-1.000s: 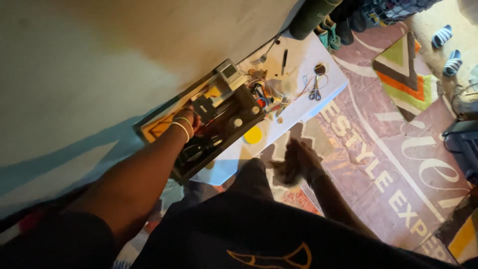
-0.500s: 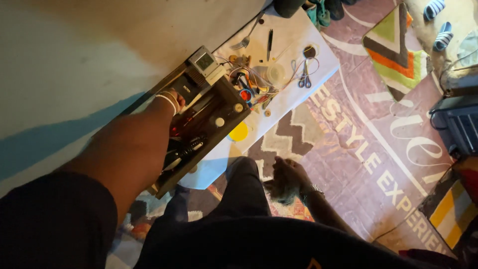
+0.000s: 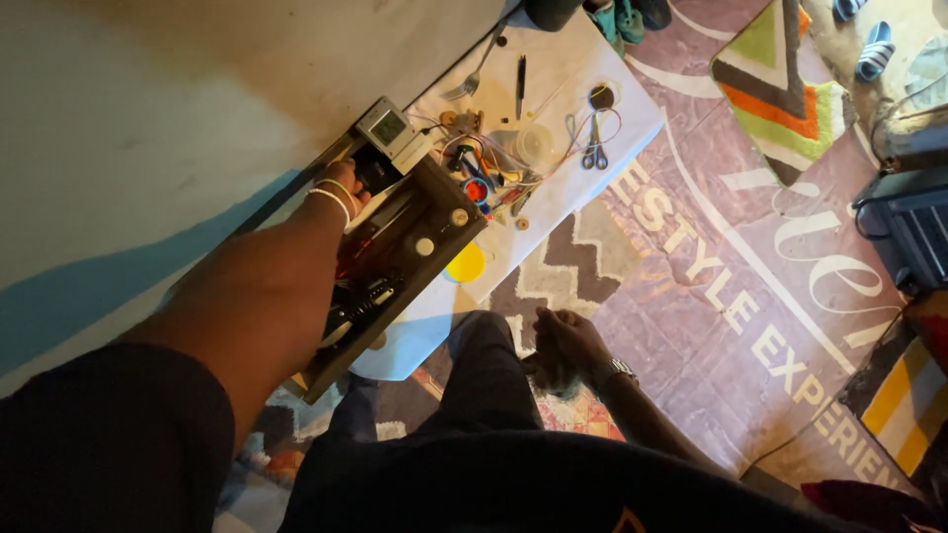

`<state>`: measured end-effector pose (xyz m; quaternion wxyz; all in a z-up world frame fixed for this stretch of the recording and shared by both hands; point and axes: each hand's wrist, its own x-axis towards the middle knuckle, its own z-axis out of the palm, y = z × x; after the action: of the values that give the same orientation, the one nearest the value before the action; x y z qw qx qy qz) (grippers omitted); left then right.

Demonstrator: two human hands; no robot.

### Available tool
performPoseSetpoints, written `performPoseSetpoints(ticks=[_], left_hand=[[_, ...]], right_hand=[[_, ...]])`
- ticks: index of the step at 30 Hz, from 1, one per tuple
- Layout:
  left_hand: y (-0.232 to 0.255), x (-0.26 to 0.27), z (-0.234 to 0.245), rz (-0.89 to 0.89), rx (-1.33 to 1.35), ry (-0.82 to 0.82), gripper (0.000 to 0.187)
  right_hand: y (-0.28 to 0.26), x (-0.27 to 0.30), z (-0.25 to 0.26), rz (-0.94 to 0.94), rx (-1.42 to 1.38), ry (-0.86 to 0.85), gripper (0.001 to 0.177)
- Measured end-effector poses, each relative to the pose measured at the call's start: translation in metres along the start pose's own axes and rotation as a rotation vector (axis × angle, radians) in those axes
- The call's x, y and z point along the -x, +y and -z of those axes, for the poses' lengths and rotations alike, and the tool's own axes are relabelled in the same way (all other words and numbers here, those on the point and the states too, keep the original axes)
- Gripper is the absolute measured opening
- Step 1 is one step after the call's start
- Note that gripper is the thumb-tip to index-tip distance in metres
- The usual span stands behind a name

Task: The person wipes several small objects on a cluttered table using a cloth. They handle a yellow comb, a black wallet, and a small round container, wiping each item and placing it back on the table.

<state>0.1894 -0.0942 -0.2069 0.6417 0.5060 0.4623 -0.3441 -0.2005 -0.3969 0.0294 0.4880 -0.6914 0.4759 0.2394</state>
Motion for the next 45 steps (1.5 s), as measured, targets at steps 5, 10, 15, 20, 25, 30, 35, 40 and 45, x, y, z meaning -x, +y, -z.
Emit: performPoseSetpoints(ticks=[5,10,15,20,25,30,35,40,45], left_hand=[[-0.021,0.048,0.039,-0.146,-0.036,0.045,0.032],[-0.049,0.162,0.075,-0.311,-0.292,0.076,0.021],[-0.108,0.263,0.088,-0.470,-0.411,0.004,0.027],[-0.172,0.297,0.070,-0.654,-0.290,-0.464,0.041],[-0.163,0.368,0.041,-1.105,-0.655,-0.643,0.078],[-0.148,0.367,0.024,-1.241,-0.809,-0.759,0.089],[-0.175,0.333,0.019,-0.636,-0.468,-0.628,0.044],[-0.172,0.382,0.014,-0.198,-0.433,-0.432,0.035],[-0.187,0.377,0.019,-0.113,-0.731,-0.302,0.065]], right_hand=[[-0.046,0.057,-0.005,0.294,-0.200,0.003,0.048],[-0.013,0.012,0.003,0.296,-0.364,0.001,0.044],[-0.087,0.083,-0.005,0.365,-0.063,0.115,0.047],[-0.056,0.071,-0.011,0.909,0.299,0.376,0.036],[-0.064,0.112,-0.035,0.948,0.170,0.212,0.025],[-0.088,0.129,-0.053,0.616,0.096,0.028,0.027],[-0.094,0.100,-0.042,0.502,-0.332,-0.200,0.039],[-0.080,-0.033,-0.008,0.507,0.264,-0.195,0.059],[-0.047,-0.227,-0.014,0.759,0.612,-0.093,0.041]])
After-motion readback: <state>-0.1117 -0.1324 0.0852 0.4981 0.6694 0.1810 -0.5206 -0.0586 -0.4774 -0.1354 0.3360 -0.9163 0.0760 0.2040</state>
